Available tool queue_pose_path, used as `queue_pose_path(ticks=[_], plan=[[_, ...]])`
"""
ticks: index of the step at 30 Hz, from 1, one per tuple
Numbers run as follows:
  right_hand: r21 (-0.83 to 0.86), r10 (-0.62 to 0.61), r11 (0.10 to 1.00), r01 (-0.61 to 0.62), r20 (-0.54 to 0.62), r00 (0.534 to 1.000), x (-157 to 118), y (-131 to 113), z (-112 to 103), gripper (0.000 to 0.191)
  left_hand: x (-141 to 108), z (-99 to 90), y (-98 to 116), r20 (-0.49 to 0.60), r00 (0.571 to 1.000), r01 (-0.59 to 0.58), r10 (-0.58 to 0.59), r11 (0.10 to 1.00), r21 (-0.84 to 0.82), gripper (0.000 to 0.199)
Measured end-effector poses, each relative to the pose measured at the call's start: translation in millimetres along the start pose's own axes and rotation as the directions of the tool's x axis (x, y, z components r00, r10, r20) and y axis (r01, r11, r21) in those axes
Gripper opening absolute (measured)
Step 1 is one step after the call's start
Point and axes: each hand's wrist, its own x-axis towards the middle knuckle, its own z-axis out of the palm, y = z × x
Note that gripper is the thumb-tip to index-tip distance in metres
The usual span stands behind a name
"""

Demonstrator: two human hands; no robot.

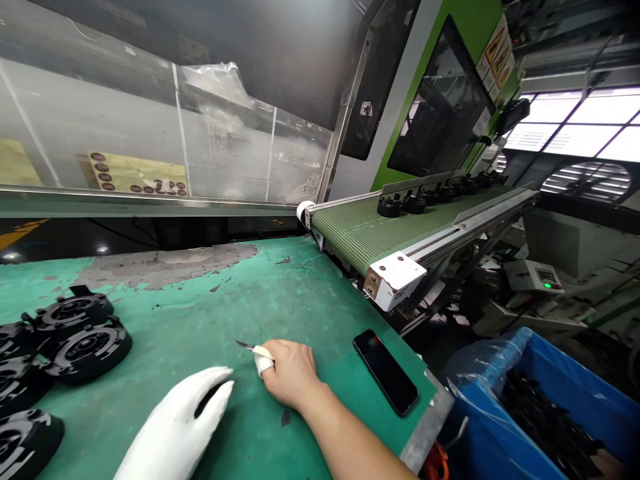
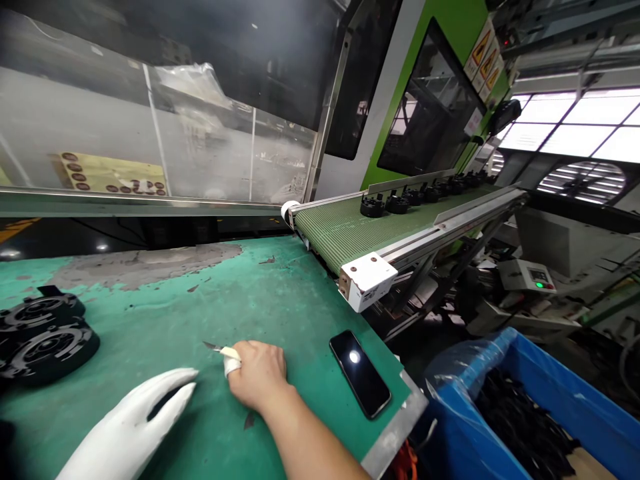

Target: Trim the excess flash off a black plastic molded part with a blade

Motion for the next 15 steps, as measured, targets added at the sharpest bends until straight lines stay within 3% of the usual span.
queue_pose_path(ticks=[15], plan=[[0.006,-0.002,1.0,0.002,-0.001,1.0,-0.3,0.2,0.5,0.023,0.4,1.6,-1.7,0.006,1.0,0.001,-0.001,1.0,-0.001,0.052]])
